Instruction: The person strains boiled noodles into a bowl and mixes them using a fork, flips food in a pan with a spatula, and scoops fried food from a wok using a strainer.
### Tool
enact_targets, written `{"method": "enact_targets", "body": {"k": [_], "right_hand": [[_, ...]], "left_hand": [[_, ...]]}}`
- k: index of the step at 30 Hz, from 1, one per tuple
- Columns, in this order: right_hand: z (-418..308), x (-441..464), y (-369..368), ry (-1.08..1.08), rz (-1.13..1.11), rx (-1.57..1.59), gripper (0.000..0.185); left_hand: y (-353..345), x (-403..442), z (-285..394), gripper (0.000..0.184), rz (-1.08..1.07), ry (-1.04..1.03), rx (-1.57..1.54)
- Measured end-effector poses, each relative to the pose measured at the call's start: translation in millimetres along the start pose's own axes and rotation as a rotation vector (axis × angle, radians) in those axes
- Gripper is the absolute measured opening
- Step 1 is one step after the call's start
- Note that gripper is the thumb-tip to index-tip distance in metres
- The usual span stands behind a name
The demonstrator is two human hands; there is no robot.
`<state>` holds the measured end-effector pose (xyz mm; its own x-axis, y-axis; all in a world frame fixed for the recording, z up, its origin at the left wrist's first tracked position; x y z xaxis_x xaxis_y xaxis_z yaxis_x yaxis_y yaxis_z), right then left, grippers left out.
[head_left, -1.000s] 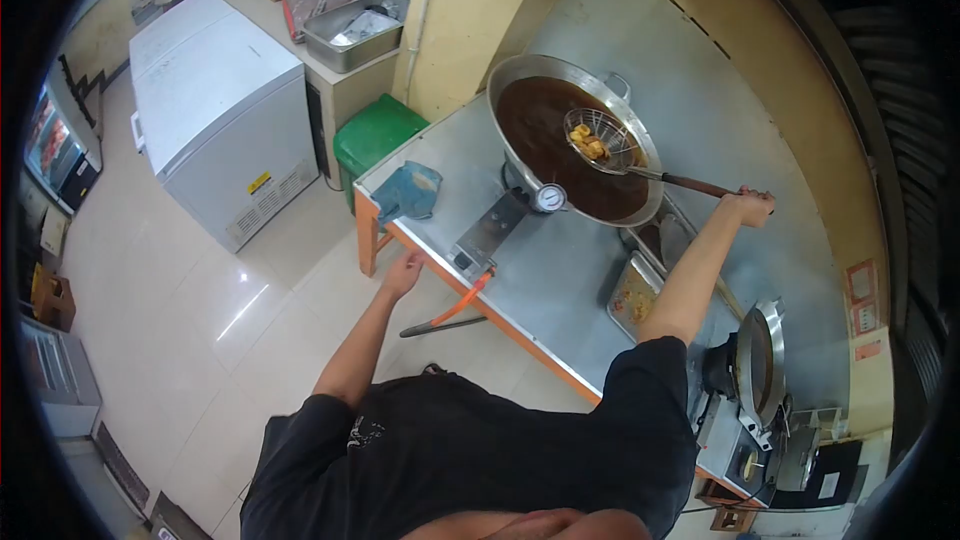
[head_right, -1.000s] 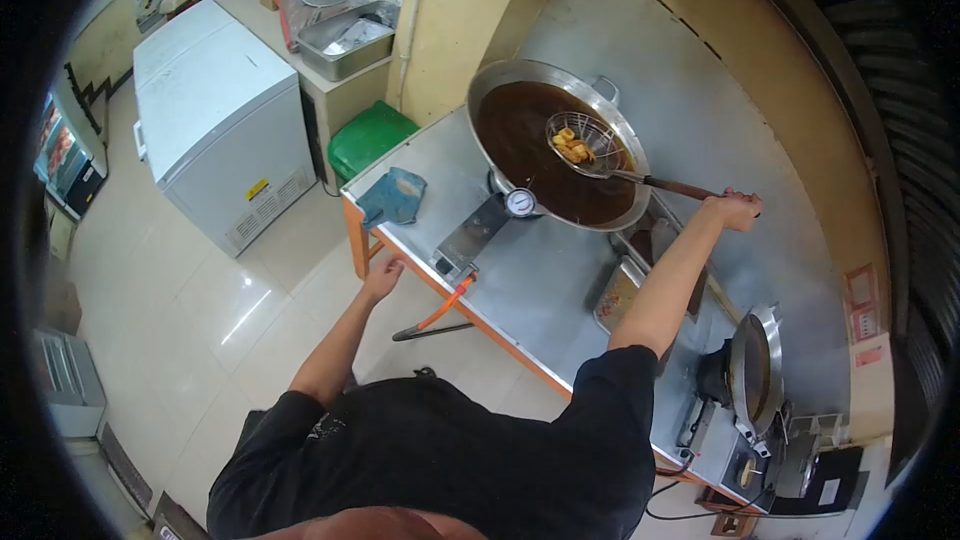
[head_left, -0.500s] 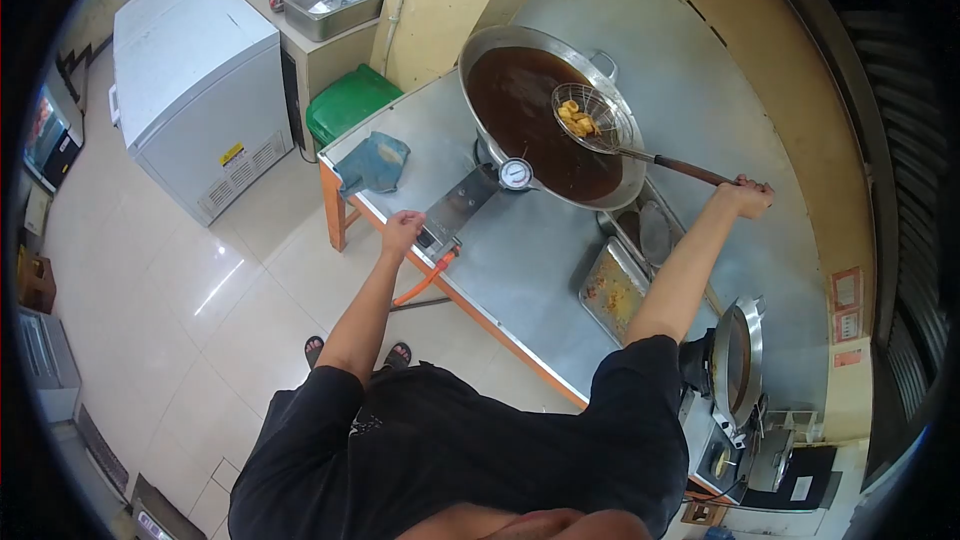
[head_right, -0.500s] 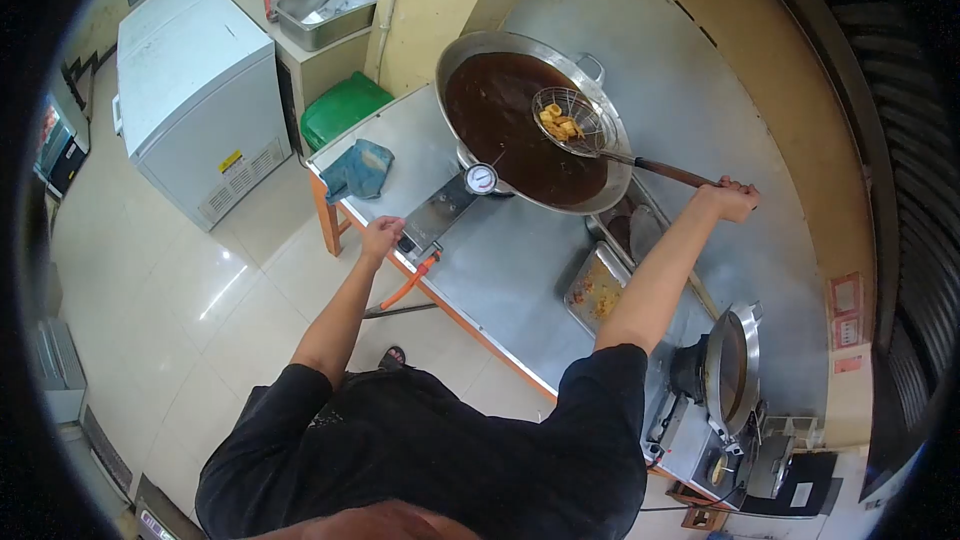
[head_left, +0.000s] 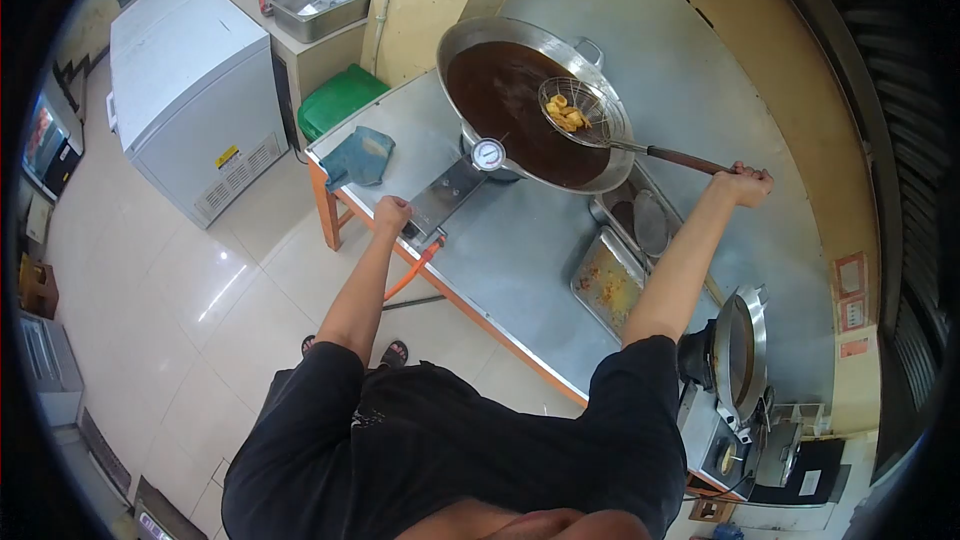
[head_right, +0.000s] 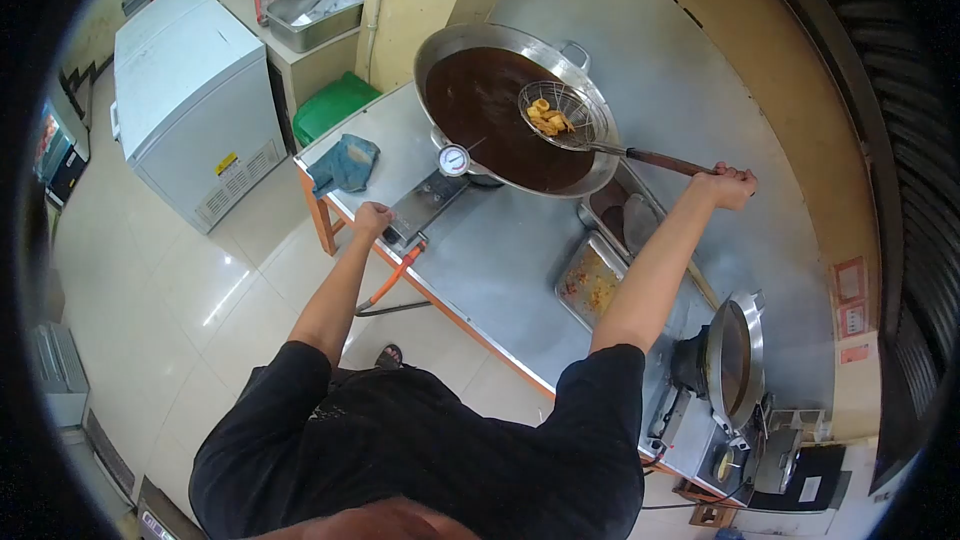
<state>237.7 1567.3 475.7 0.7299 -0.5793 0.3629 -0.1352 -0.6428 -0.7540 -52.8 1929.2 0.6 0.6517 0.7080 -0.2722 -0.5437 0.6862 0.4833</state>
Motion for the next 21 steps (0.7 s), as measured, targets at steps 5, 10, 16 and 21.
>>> {"method": "enact_targets", "body": {"k": [5,10,16,21], "right_hand": [[0.9,3.5,0.2,-0.017,-0.003,0.01,0.024],[9.3,8.3,-1.6,0.012,-0.035,0.007,0.027],[13.9,4.9,-5.0,-0.014,-0.054,0.019,0.026],[16.5,1.1,-7.0,-0.039,-0.048,-0.006,0.024]], "left_hand": [[-6.5,-6.0,-3.7,0.024,0.026,0.008,-0.049],[-7.9,-18.5,0.1,0.025,0.04,-0.047,-0.068],[-13.8,-56.5,-12.7,0.061,0.033,-0.36,-0.089],[4.9,-74.9,-3.7,0.057,0.015,-0.52,0.03]]}}
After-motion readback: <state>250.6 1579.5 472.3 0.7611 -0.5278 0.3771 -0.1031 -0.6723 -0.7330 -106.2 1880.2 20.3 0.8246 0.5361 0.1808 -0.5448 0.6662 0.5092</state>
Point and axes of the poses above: each hand's wrist, its own x-axis towards the middle knuckle, its own y-axis out of the back of the hand, z = x × y, the point moved 1 cm from there along x, towards the middle knuckle, and after that the axes turned 8 degrees about -z, right-handed, at the moved point
